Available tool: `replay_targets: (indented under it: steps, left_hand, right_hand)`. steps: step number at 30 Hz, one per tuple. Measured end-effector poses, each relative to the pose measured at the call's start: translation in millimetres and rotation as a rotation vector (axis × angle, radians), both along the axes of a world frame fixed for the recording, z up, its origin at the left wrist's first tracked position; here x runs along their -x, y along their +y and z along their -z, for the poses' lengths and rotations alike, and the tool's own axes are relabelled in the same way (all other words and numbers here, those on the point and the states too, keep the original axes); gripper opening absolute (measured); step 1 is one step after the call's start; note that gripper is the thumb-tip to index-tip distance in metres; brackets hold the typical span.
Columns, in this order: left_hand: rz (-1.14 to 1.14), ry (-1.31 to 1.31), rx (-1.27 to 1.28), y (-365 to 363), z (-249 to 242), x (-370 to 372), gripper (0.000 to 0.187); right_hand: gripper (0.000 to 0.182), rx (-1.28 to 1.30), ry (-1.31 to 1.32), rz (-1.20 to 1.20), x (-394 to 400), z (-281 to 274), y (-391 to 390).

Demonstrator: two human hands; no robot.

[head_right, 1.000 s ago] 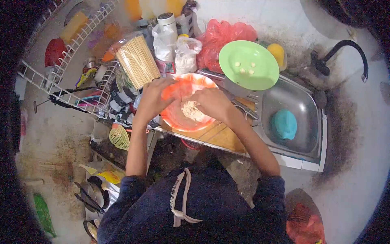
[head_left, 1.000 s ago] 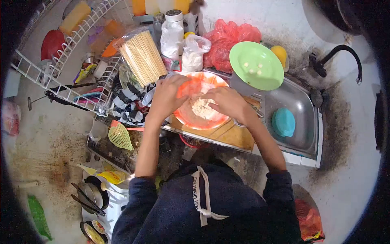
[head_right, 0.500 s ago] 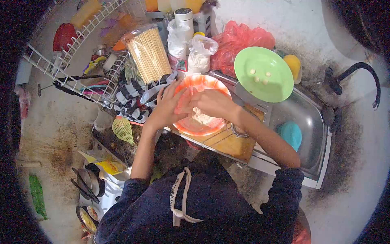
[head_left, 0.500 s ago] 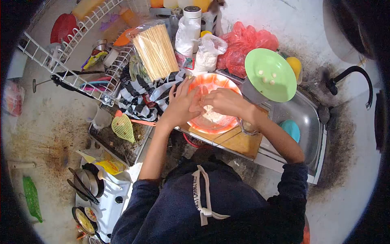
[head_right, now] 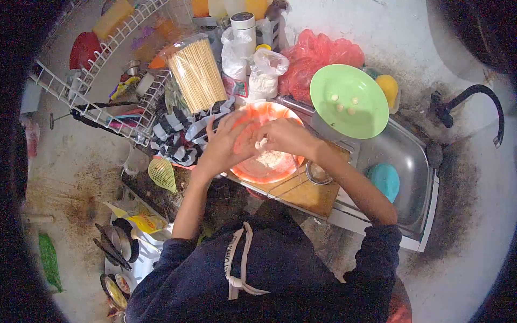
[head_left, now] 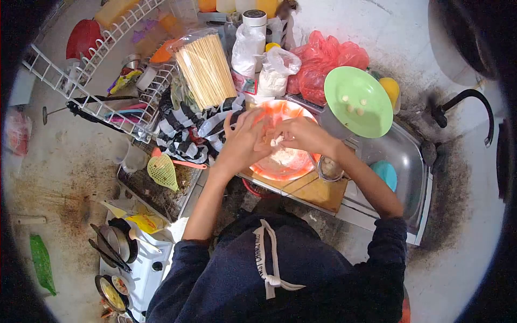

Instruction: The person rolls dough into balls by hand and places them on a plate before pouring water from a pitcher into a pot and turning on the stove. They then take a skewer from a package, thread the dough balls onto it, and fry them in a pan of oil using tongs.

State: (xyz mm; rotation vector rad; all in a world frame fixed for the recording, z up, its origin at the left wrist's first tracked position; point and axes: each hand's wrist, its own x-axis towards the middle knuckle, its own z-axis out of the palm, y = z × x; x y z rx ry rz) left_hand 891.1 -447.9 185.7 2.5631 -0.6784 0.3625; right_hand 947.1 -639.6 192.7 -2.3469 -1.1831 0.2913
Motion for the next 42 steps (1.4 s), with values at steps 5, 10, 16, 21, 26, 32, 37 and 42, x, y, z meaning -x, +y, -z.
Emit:
replay_targets:
  steps: [5,10,16,21,26,32,37,42]
  left_hand:
    - [0.032,0.056,0.035,-12,3,-7,0.046]
    - [0.033,0.041,0.046,-18,7,-15,0.037]
    - [-0.002,0.089,-0.073,-18,-1,-14,0.034]
    - [0.086,0.033,0.135,-11,2,-16,0.032]
    - [0.173,0.561,1.324,-32,-4,-17,0.04]
    - [0.371,0.893,2.331,-58,-20,-5,0.039]
    - [0.242,0.865,2.36,-63,-10,-4,0.035]
    - [0.376,0.718,1.959,-68,-26,20,0.051]
  right_hand:
    - [0.023,-0.116,0.037,0.036,-2,0,-5]
    - [0.021,-0.185,0.193,0.14,-3,2,-9]
    - [0.017,-0.424,0.454,0.227,-8,6,-13]
    - [0.031,-0.578,0.721,0.29,-5,-15,-18]
    - [0.03,-0.729,0.849,0.261,17,-29,-6]
    - [0.023,-0.507,-0.157,0.153,54,-39,15]
    - [0.025,-0.411,-0.413,0.243,70,-54,21]
    - [0.063,-0.485,-0.538,0.429,64,-44,51]
